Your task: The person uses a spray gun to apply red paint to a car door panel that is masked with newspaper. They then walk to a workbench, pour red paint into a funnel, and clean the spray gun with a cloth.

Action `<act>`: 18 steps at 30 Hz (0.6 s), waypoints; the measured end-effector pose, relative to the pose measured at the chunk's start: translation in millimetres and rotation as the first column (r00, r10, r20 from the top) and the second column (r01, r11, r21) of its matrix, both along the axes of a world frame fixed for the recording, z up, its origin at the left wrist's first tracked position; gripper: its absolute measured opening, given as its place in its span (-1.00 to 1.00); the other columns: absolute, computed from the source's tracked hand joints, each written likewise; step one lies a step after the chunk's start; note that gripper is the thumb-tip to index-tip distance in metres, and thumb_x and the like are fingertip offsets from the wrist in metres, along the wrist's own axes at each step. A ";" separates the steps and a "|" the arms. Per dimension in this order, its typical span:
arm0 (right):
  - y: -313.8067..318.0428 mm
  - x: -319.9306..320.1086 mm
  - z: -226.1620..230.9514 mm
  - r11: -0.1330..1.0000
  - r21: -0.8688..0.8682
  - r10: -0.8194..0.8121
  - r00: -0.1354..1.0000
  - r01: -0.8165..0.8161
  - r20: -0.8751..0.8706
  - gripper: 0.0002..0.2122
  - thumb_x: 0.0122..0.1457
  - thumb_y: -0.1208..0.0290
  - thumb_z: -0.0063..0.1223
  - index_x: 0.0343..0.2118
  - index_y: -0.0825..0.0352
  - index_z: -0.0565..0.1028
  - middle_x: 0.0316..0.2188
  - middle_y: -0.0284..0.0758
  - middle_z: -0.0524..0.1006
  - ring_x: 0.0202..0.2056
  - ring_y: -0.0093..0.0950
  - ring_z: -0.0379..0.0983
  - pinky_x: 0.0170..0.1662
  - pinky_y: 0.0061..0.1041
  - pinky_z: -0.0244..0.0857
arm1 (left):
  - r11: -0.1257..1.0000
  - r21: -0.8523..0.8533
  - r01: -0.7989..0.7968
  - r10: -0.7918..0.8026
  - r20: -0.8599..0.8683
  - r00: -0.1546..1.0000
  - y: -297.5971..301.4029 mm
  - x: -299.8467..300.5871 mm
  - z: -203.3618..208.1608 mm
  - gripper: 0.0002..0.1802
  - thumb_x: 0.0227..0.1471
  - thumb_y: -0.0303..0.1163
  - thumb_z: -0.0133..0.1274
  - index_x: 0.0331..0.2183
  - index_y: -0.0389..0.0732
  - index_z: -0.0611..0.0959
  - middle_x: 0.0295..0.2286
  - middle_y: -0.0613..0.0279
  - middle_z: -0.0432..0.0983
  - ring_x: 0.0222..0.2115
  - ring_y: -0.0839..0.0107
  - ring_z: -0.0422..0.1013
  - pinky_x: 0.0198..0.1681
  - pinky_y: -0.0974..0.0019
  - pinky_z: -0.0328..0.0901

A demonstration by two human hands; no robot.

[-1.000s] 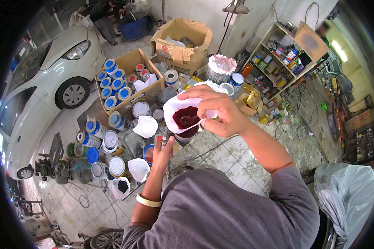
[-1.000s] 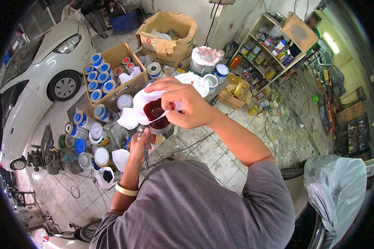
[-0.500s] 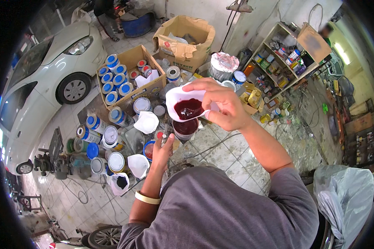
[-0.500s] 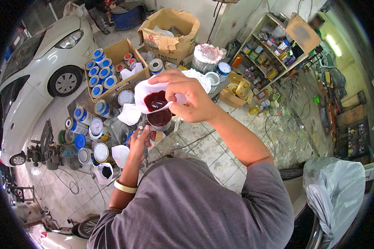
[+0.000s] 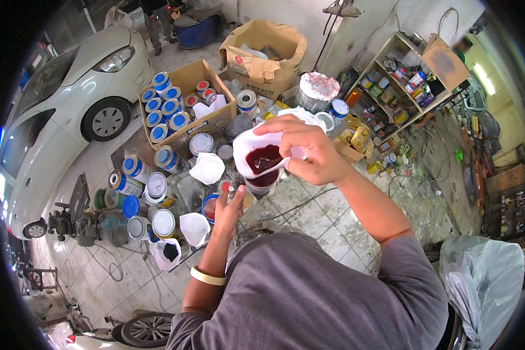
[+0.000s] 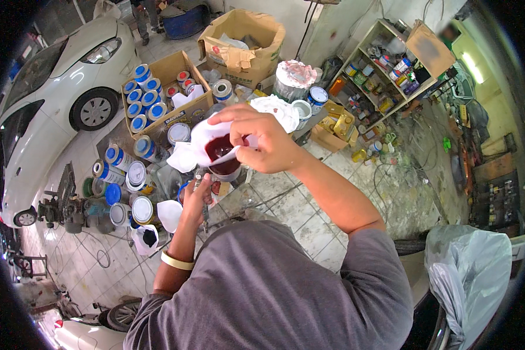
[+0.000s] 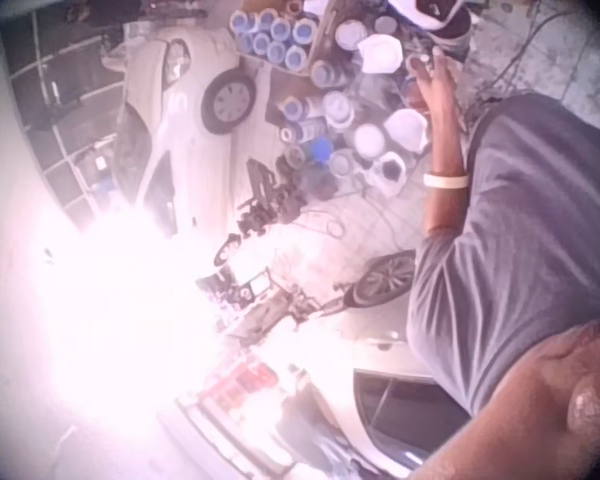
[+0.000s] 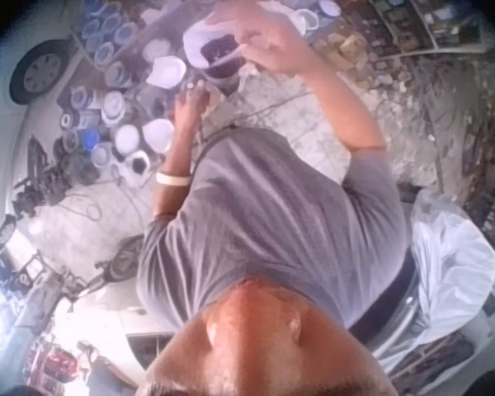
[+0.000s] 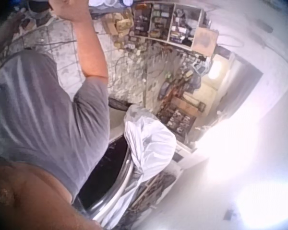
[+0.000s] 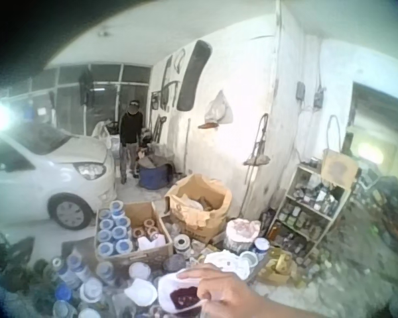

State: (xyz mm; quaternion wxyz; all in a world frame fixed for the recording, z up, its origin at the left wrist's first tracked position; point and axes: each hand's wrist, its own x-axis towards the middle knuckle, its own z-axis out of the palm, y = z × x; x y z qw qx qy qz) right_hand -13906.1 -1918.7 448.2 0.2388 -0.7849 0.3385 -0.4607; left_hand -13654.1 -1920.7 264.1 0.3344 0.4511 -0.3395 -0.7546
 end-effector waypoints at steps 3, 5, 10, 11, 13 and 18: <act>0.3 2.3 -1.4 1.000 -0.022 -0.004 0.999 0.003 -0.035 -0.88 -0.12 0.63 0.07 -0.57 0.28 0.37 0.10 -0.02 0.57 0.19 -0.09 0.40 0.27 -0.09 0.14 | 1.000 0.004 -0.011 0.011 0.017 1.000 3.1 1.0 -2.7 0.08 0.14 -0.02 0.33 0.28 -0.62 0.15 -0.54 0.47 0.28 -0.56 0.65 0.18 -0.50 0.46 0.09; 0.0 2.1 -0.2 1.000 -0.001 0.013 1.000 -0.013 -0.020 -0.88 -0.12 0.63 0.07 -0.57 0.28 0.37 0.10 -0.02 0.57 0.18 -0.09 0.41 0.27 -0.10 0.13 | 1.000 0.000 -0.029 0.029 0.038 0.999 4.1 1.0 -0.7 0.04 0.15 -0.02 0.32 0.26 -0.61 0.18 -0.53 0.47 0.29 -0.56 0.65 0.19 -0.51 0.47 0.09; 0.4 8.1 -2.6 1.000 -0.030 0.005 0.999 -0.006 -0.036 -0.89 -0.12 0.63 0.06 -0.57 0.29 0.37 0.10 -0.01 0.56 0.18 -0.07 0.41 0.26 -0.10 0.14 | 0.999 0.001 -0.039 0.039 0.052 0.998 5.6 4.1 -1.9 -0.08 0.17 -0.06 0.31 0.20 -0.57 0.27 -0.53 0.47 0.30 -0.55 0.66 0.19 -0.51 0.47 0.08; -0.1 7.0 -1.1 1.000 -0.017 -0.003 1.000 0.003 -0.023 -0.89 -0.12 0.62 0.07 -0.57 0.29 0.37 0.10 -0.01 0.56 0.18 -0.06 0.40 0.26 -0.09 0.15 | 0.998 0.015 -0.053 0.052 0.059 0.997 6.0 3.4 -1.2 -0.12 0.17 -0.07 0.30 0.18 -0.55 0.30 -0.52 0.47 0.31 -0.55 0.66 0.20 -0.51 0.47 0.08; 1.0 6.6 -3.6 1.000 -0.010 0.009 0.999 -0.010 -0.041 -0.88 -0.12 0.61 0.08 -0.58 0.28 0.37 0.10 -0.01 0.56 0.18 -0.06 0.40 0.26 -0.07 0.15 | 0.997 0.012 -0.072 0.071 0.063 0.995 8.6 3.3 0.2 -0.22 0.18 -0.07 0.29 0.14 -0.49 0.37 -0.52 0.49 0.31 -0.55 0.66 0.20 -0.51 0.47 0.08; -0.8 3.1 -13.2 0.999 -0.051 0.016 1.000 -0.016 -0.011 -0.88 -0.10 0.59 0.11 -0.58 0.27 0.38 0.07 -0.03 0.56 0.17 -0.06 0.41 0.23 -0.05 0.17 | 0.998 -0.065 0.010 -0.008 0.022 1.000 3.1 5.0 -14.0 -0.52 0.22 -0.03 0.24 -0.10 -0.26 0.58 -0.56 0.54 0.30 -0.58 0.67 0.17 -0.53 0.46 0.06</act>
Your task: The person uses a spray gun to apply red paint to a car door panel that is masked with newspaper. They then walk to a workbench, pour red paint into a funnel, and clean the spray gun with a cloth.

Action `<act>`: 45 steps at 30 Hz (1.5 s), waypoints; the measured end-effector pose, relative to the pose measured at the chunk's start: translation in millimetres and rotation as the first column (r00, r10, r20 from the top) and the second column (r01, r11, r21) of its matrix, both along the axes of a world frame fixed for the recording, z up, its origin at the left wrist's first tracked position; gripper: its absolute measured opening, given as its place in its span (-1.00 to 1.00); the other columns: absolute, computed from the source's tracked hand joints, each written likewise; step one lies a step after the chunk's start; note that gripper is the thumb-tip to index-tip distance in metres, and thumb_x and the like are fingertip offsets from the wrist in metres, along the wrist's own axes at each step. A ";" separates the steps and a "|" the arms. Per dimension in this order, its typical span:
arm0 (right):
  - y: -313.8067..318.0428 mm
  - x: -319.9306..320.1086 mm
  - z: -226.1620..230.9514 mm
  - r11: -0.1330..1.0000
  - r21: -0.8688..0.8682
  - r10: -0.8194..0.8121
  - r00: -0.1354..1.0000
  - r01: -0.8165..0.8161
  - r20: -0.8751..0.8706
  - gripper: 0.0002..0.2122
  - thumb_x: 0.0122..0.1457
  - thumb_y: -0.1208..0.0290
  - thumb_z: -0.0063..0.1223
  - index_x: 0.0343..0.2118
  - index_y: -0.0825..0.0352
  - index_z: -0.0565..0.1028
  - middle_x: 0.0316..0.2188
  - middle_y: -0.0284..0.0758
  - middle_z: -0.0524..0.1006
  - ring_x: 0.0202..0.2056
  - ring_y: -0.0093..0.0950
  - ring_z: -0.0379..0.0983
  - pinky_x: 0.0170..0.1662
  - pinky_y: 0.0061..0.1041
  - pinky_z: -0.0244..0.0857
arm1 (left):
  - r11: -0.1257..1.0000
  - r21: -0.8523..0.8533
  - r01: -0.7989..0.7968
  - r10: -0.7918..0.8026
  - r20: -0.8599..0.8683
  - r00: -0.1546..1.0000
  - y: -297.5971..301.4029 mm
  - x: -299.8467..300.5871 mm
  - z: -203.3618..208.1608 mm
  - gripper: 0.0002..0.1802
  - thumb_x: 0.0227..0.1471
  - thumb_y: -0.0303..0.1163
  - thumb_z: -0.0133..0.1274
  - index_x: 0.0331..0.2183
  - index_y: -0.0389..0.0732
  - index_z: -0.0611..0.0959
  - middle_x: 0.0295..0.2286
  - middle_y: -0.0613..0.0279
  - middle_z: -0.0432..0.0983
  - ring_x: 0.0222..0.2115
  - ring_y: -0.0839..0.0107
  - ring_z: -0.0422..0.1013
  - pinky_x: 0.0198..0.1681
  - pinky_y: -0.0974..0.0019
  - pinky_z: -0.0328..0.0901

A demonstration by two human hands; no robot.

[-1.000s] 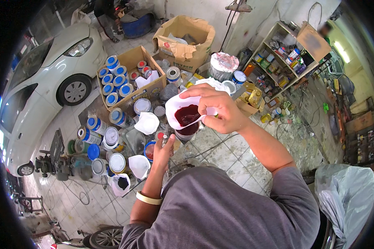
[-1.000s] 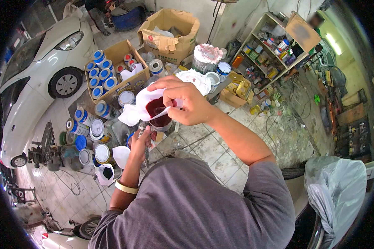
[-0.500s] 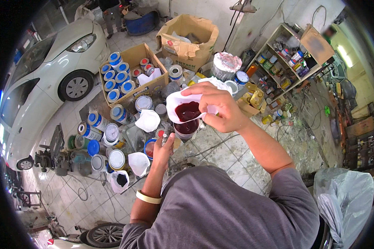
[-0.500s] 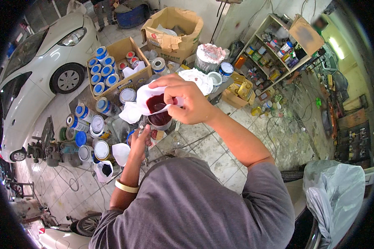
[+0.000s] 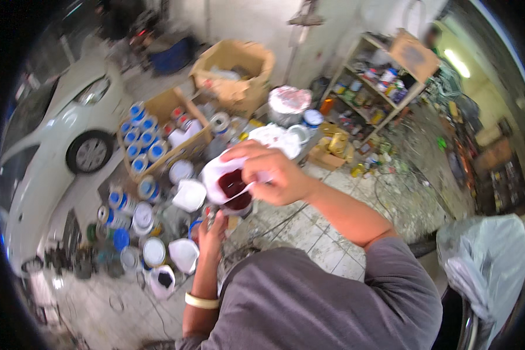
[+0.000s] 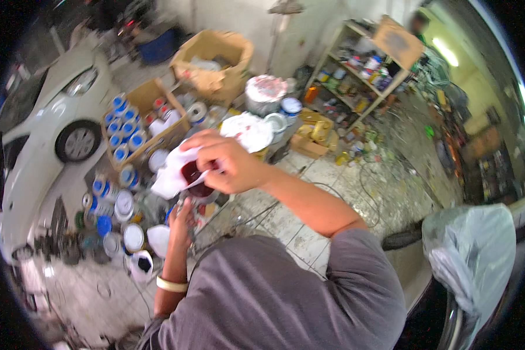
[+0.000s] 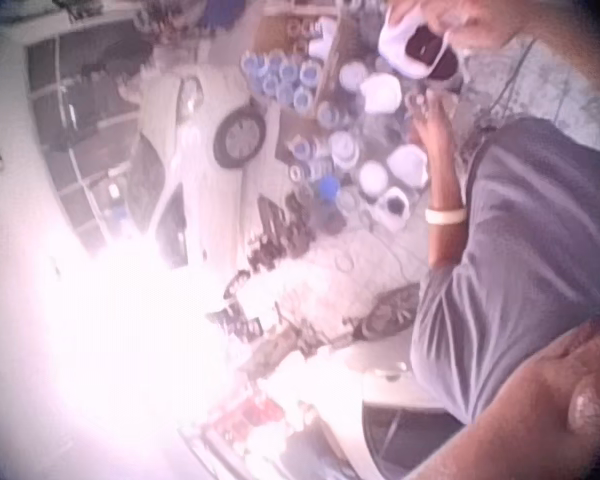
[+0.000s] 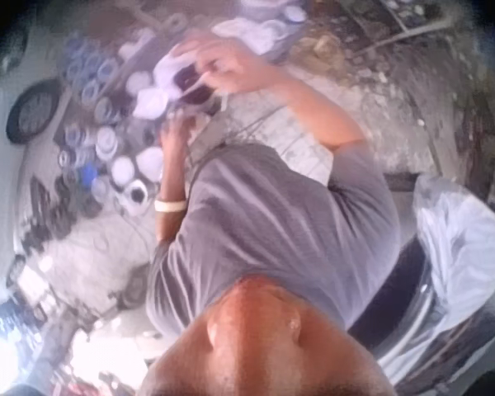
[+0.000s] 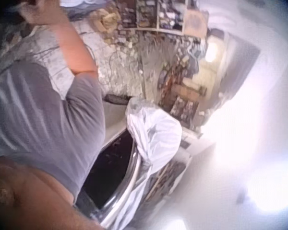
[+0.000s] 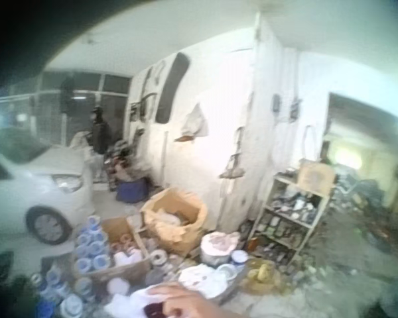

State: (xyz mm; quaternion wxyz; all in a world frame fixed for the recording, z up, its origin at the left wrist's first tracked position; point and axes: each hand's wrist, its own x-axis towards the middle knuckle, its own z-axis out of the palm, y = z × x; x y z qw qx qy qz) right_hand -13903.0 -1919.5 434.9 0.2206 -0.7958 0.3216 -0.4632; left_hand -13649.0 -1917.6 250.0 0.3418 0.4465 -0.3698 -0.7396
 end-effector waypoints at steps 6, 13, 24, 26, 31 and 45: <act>-0.7 6.3 7.0 1.000 -0.025 -0.002 0.998 0.003 0.065 -0.85 -0.10 0.58 0.11 -0.60 0.30 0.33 0.05 -0.10 0.56 0.09 -0.10 0.42 0.13 -0.14 0.27 | 0.999 -0.018 -0.032 0.032 0.010 0.999 -5.0 -2.3 0.7 -0.55 0.21 0.02 0.22 -0.29 -0.22 0.58 -0.61 0.51 0.24 -0.63 0.63 0.14 -0.56 0.43 0.07; 5.8 3.2 4.1 0.999 -0.029 -0.031 0.997 0.033 0.071 -0.87 -0.11 0.62 0.09 -0.60 0.31 0.34 0.08 -0.09 0.54 0.15 -0.08 0.37 0.16 -0.11 0.26 | 0.997 -0.076 0.005 -0.003 0.032 0.999 -10.3 -10.3 18.3 -0.56 0.28 0.06 0.11 -0.39 -0.12 0.52 -0.65 0.53 0.19 -0.67 0.61 0.14 -0.57 0.42 0.10; 6.1 8.8 6.0 0.998 -0.037 -0.042 0.993 0.046 0.108 -0.87 -0.13 0.63 0.08 -0.61 0.32 0.35 0.05 -0.07 0.56 0.13 -0.08 0.39 0.16 -0.12 0.27 | 0.998 -0.062 0.029 -0.028 0.015 0.999 -11.3 -3.2 17.2 -0.57 0.31 0.03 0.08 -0.43 -0.08 0.45 -0.65 0.52 0.17 -0.68 0.59 0.12 -0.58 0.41 0.11; 4.3 11.2 2.4 0.998 -0.039 -0.037 0.993 0.042 0.109 -0.87 -0.15 0.62 0.10 -0.61 0.32 0.35 0.03 -0.07 0.57 0.11 -0.08 0.41 0.17 -0.13 0.26 | 0.996 -0.083 0.032 -0.031 0.011 0.999 -13.0 -2.5 13.5 -0.57 0.31 0.03 0.08 -0.41 -0.10 0.47 -0.65 0.52 0.17 -0.68 0.60 0.11 -0.58 0.41 0.10; 4.6 14.3 3.0 0.996 -0.063 -0.051 0.994 0.058 0.100 -0.88 -0.18 0.61 0.10 -0.63 0.32 0.36 -0.01 -0.08 0.59 0.09 -0.08 0.42 0.15 -0.15 0.28 | 0.999 -0.041 0.008 -0.008 -0.005 1.000 -14.1 0.6 12.3 -0.57 0.31 0.03 0.09 -0.37 -0.15 0.52 -0.65 0.52 0.17 -0.68 0.63 0.09 -0.59 0.44 0.08; 5.1 18.0 -0.1 0.999 -0.039 -0.022 0.996 0.025 0.085 -0.86 -0.13 0.63 0.08 -0.63 0.32 0.33 0.05 -0.10 0.57 0.14 -0.08 0.39 0.15 -0.14 0.29 | 0.999 -0.034 0.004 -0.004 0.006 1.000 -16.2 1.9 19.2 -0.54 0.26 0.05 0.15 -0.32 -0.21 0.56 -0.64 0.49 0.18 -0.64 0.60 0.12 -0.56 0.41 0.10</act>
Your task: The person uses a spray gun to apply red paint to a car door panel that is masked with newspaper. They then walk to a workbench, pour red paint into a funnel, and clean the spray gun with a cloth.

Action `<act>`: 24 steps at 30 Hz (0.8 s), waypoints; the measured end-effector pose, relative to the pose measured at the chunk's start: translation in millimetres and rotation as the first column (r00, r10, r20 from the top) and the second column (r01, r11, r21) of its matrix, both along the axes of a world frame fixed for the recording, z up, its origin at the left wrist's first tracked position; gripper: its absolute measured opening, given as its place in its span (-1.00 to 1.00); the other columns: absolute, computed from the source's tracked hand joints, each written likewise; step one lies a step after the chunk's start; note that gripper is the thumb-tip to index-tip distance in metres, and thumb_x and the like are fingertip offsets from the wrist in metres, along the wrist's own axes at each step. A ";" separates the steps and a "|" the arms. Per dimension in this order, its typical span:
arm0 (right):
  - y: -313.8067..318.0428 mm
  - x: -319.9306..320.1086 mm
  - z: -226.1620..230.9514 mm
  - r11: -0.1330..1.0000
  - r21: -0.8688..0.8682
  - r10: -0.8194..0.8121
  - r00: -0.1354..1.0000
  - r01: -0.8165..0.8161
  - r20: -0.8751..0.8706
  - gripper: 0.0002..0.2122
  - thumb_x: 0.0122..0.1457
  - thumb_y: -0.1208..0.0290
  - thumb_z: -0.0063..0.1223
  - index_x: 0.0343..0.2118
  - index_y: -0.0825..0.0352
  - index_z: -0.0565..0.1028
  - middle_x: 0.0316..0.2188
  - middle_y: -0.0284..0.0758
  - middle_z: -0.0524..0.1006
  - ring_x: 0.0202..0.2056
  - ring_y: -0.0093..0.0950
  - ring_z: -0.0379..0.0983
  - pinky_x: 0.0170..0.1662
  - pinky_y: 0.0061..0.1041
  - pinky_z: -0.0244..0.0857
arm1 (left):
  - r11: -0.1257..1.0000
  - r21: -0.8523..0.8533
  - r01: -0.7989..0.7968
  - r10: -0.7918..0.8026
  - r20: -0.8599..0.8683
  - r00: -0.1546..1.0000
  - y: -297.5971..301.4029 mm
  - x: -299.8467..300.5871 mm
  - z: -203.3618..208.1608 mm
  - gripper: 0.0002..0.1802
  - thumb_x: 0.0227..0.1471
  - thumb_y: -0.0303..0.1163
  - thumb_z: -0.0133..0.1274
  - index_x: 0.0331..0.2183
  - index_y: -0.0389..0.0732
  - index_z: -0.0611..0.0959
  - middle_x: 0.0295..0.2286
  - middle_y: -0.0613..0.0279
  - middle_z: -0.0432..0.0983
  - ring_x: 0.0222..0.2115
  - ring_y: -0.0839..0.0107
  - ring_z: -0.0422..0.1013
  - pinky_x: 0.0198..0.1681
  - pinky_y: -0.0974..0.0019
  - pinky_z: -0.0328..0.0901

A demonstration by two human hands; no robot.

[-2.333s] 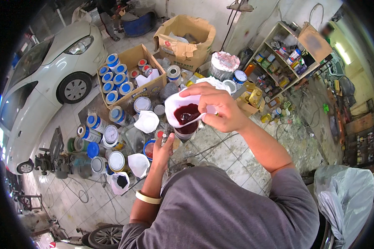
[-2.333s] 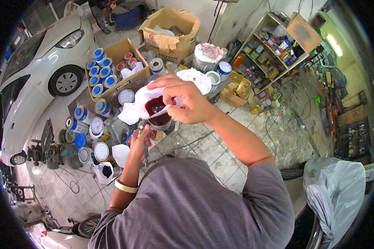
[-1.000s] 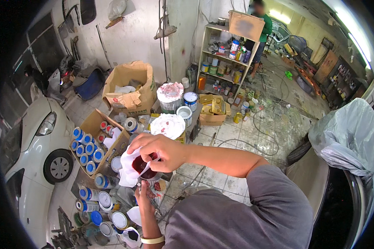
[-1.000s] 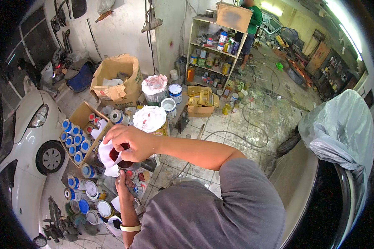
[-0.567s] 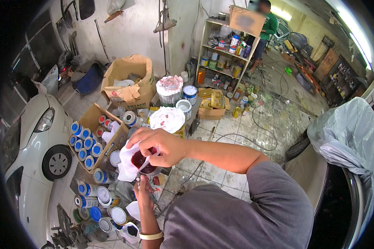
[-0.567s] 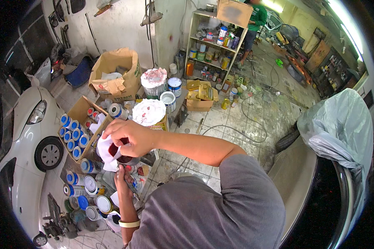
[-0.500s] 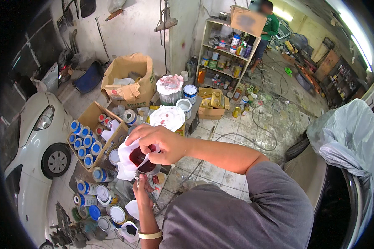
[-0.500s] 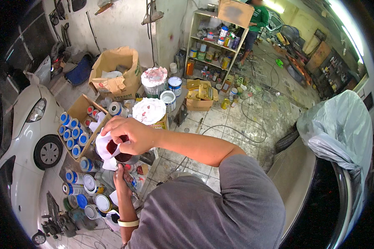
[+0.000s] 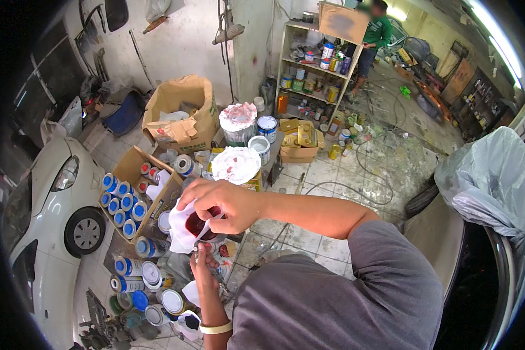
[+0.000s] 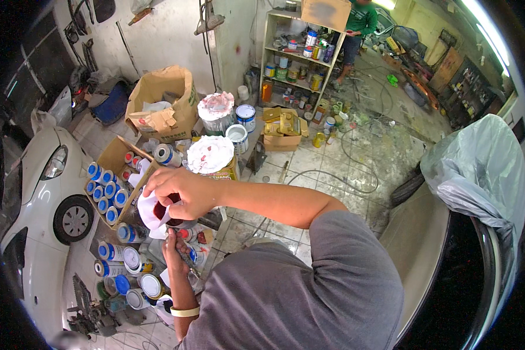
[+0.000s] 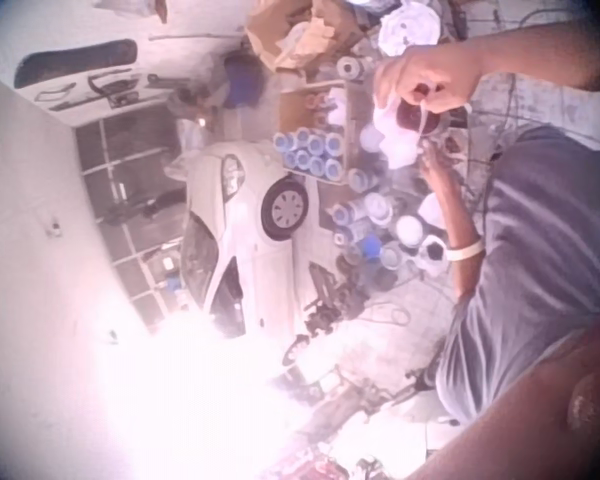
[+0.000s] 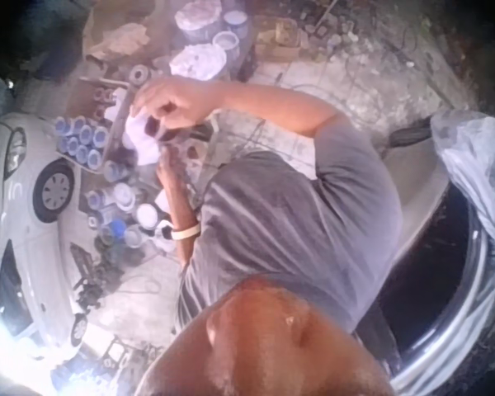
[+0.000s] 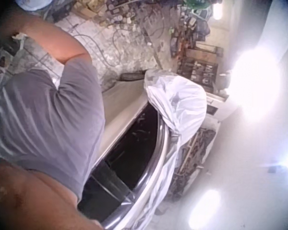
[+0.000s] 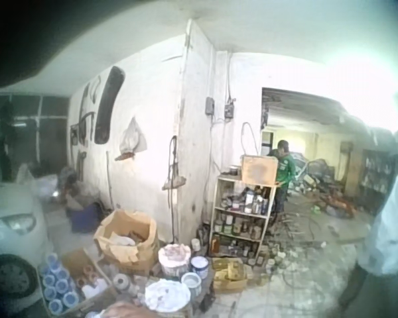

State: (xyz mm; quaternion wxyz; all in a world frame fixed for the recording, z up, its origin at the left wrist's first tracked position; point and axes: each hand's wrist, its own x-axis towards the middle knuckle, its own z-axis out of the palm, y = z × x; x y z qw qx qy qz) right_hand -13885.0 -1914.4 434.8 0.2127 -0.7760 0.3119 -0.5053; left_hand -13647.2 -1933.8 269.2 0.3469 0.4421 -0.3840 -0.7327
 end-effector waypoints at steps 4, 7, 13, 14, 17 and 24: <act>-1.1 1.3 -0.4 0.999 -0.042 -0.014 0.999 0.015 0.029 -0.86 -0.17 0.62 0.09 -0.63 0.35 0.33 -0.05 -0.08 0.60 0.07 -0.09 0.44 0.10 -0.15 0.32 | 1.000 -0.011 0.025 -0.025 -0.013 1.000 -1.5 3.8 -4.6 -0.53 0.27 0.02 0.14 -0.29 -0.26 0.59 -0.62 0.48 0.18 -0.63 0.58 0.15 -0.54 0.40 0.12; 0.0 -0.9 0.4 1.000 0.014 0.017 1.000 -0.017 0.015 -0.85 -0.14 0.63 0.09 -0.63 0.33 0.32 0.03 -0.10 0.58 0.11 -0.09 0.41 0.15 -0.12 0.28 | 1.000 -0.014 0.006 -0.006 0.002 1.000 1.3 2.3 -4.8 -0.53 0.28 0.02 0.14 -0.29 -0.27 0.59 -0.63 0.48 0.18 -0.64 0.58 0.14 -0.55 0.40 0.12; -2.3 2.9 0.4 0.999 0.033 0.024 0.999 -0.025 0.039 -0.85 -0.14 0.63 0.08 -0.62 0.32 0.31 0.01 -0.11 0.59 0.12 -0.10 0.40 0.16 -0.11 0.26 | 1.000 0.013 -0.004 0.004 -0.005 1.000 0.5 5.5 -7.0 -0.53 0.27 0.01 0.16 -0.29 -0.28 0.59 -0.63 0.49 0.18 -0.63 0.58 0.13 -0.56 0.40 0.10; -2.9 2.6 -0.5 0.999 0.032 0.028 0.999 -0.029 0.018 -0.85 -0.14 0.63 0.08 -0.62 0.32 0.31 0.01 -0.11 0.59 0.12 -0.10 0.40 0.16 -0.12 0.26 | 1.000 0.022 -0.004 0.005 -0.014 1.000 0.3 5.0 -6.5 -0.53 0.27 0.01 0.16 -0.29 -0.28 0.59 -0.63 0.49 0.18 -0.63 0.58 0.13 -0.55 0.40 0.10; -4.1 2.4 -2.6 1.000 0.012 0.028 0.998 -0.028 0.049 -0.84 -0.14 0.63 0.08 -0.62 0.32 0.31 0.01 -0.11 0.59 0.11 -0.10 0.40 0.15 -0.12 0.26 | 1.000 0.012 -0.002 0.002 -0.005 1.000 1.5 4.7 -6.3 -0.53 0.26 0.01 0.17 -0.29 -0.28 0.60 -0.62 0.49 0.18 -0.62 0.59 0.12 -0.55 0.41 0.09; -3.8 2.2 -1.0 1.000 -0.008 0.011 0.997 -0.010 0.080 -0.84 -0.14 0.62 0.09 -0.61 0.33 0.30 -0.03 -0.10 0.60 0.09 -0.09 0.42 0.13 -0.13 0.27 | 0.999 0.030 -0.015 0.015 0.009 1.000 1.0 5.2 -6.5 -0.51 0.26 0.05 0.15 -0.28 -0.27 0.60 -0.61 0.52 0.16 -0.62 0.61 0.09 -0.54 0.42 0.07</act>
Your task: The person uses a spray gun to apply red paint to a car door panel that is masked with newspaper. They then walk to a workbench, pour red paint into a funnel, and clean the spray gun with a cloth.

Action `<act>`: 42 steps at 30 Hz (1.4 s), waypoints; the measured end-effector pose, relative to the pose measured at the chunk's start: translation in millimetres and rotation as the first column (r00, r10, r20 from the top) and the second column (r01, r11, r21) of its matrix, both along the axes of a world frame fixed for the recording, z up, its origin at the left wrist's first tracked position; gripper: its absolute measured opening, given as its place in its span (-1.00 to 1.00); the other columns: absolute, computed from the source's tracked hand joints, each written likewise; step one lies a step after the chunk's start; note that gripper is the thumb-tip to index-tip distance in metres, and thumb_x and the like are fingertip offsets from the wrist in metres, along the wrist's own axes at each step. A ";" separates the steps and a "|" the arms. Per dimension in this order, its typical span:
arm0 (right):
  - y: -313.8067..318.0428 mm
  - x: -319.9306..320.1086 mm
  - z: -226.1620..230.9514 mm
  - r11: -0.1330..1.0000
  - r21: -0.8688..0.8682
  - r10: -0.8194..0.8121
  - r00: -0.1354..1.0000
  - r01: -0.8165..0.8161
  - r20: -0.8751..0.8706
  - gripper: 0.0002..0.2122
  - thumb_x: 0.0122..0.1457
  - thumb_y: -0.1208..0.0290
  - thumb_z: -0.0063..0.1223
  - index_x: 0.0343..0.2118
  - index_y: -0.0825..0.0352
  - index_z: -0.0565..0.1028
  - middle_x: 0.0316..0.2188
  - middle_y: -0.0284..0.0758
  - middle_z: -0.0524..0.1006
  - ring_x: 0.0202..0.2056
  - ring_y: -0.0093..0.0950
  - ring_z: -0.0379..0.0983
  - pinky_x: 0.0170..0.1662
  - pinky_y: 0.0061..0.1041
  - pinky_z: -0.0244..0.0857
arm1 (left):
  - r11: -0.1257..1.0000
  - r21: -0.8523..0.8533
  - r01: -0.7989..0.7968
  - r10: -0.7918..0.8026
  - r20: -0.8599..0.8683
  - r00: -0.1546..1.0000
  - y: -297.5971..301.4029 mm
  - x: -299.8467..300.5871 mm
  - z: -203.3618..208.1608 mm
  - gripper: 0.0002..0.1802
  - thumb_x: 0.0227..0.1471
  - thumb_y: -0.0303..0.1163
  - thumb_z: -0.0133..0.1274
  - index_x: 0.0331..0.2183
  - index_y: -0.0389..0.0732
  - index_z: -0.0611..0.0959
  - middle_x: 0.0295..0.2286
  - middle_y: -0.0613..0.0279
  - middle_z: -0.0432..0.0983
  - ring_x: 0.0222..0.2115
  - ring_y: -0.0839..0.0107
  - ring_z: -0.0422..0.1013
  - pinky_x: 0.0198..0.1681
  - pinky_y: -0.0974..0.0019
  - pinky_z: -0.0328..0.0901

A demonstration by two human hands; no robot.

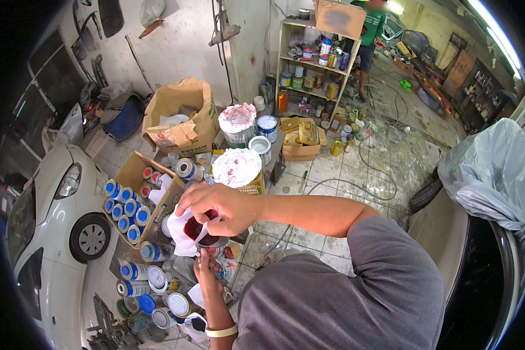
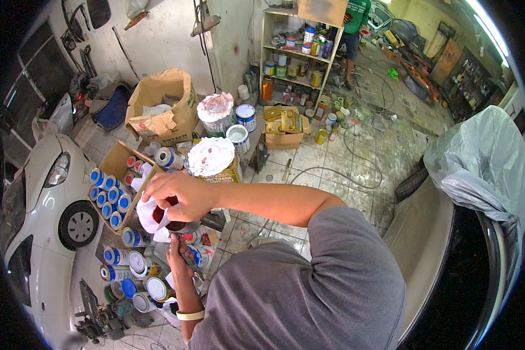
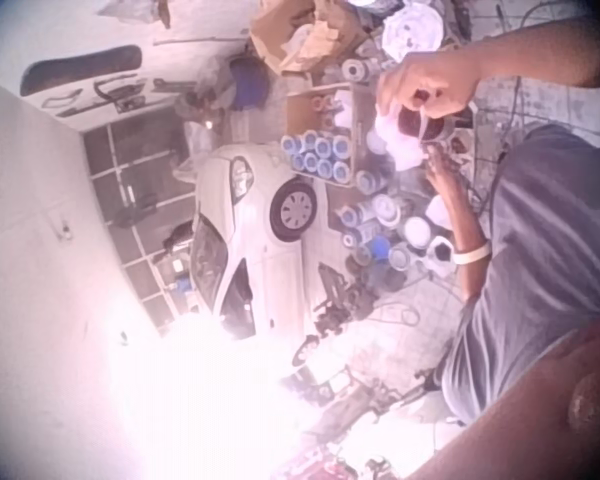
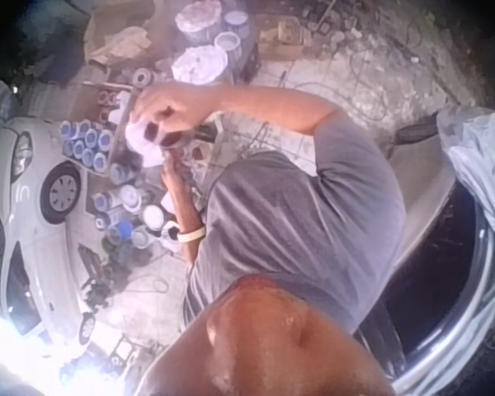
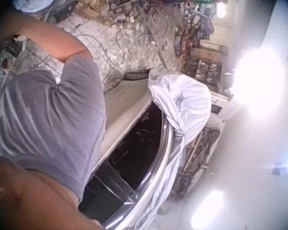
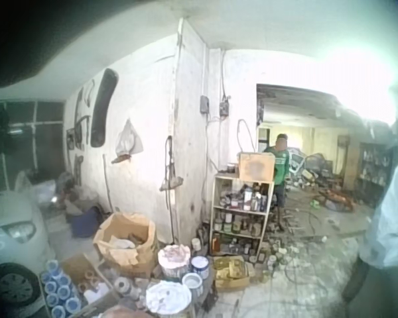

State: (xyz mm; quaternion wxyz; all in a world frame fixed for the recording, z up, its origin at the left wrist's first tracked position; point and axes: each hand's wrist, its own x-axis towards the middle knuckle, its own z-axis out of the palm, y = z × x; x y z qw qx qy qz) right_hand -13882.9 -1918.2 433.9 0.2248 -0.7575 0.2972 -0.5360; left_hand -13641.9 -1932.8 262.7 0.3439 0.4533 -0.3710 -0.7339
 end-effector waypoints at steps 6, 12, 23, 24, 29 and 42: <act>-0.5 -4.4 -2.6 1.000 -0.012 0.000 1.000 0.000 -0.002 -0.84 -0.14 0.62 0.09 -0.61 0.33 0.30 -0.04 -0.10 0.60 0.07 -0.10 0.43 0.11 -0.13 0.28 | 1.000 -0.010 0.008 -0.008 -0.010 1.000 -1.2 -7.1 2.9 -0.51 0.26 0.06 0.16 -0.31 -0.24 0.59 -0.61 0.53 0.15 -0.63 0.62 0.07 -0.54 0.42 0.06; -1.5 -7.2 -1.2 0.997 -0.062 -0.034 0.999 0.035 0.027 -0.84 -0.18 0.62 0.11 -0.63 0.33 0.32 -0.15 -0.10 0.62 0.01 -0.13 0.49 0.04 -0.19 0.35 | 1.000 0.005 0.010 -0.010 -0.018 1.000 -2.0 -9.6 3.4 -0.52 0.25 0.05 0.17 -0.32 -0.23 0.57 -0.61 0.53 0.15 -0.63 0.63 0.08 -0.53 0.43 0.06; 5.8 -16.0 -7.1 0.999 0.008 -0.037 0.999 0.037 0.020 -0.86 -0.16 0.64 0.08 -0.61 0.35 0.32 -0.10 -0.09 0.62 0.06 -0.09 0.44 0.10 -0.17 0.30 | 1.000 -0.005 0.027 -0.027 -0.002 1.000 1.7 -13.6 5.9 -0.49 0.25 0.07 0.17 -0.29 -0.27 0.59 -0.61 0.53 0.15 -0.62 0.62 0.09 -0.52 0.43 0.06; 5.1 -15.3 -7.6 0.999 0.007 -0.031 0.999 0.031 0.027 -0.86 -0.15 0.64 0.08 -0.61 0.35 0.32 -0.10 -0.09 0.62 0.06 -0.09 0.44 0.10 -0.17 0.30 | 1.000 -0.002 0.025 -0.025 -0.003 1.000 1.5 -12.5 3.8 -0.49 0.25 0.07 0.17 -0.29 -0.27 0.59 -0.61 0.53 0.15 -0.62 0.62 0.09 -0.52 0.43 0.06; -0.2 -9.4 -7.1 1.000 -0.018 -0.015 1.000 0.015 0.002 -0.86 -0.12 0.62 0.09 -0.61 0.34 0.33 -0.08 -0.06 0.61 0.03 -0.09 0.45 0.10 -0.16 0.29 | 1.000 -0.023 0.015 -0.015 -0.003 1.000 3.5 -9.6 -1.1 -0.53 0.27 0.09 0.11 -0.32 -0.18 0.58 -0.63 0.57 0.16 -0.66 0.64 0.06 -0.56 0.45 0.01; 4.1 -12.2 2.0 0.995 0.066 -0.067 0.996 0.071 -0.062 -0.87 -0.10 0.60 0.09 -0.58 0.30 0.35 0.04 -0.06 0.59 0.11 -0.11 0.47 0.20 -0.08 0.25 | 1.000 0.020 -0.005 0.006 -0.049 0.999 6.4 -1.0 -1.0 -0.52 0.22 -0.05 0.25 -0.21 -0.33 0.53 -0.59 0.47 0.22 -0.62 0.62 0.11 -0.54 0.42 0.05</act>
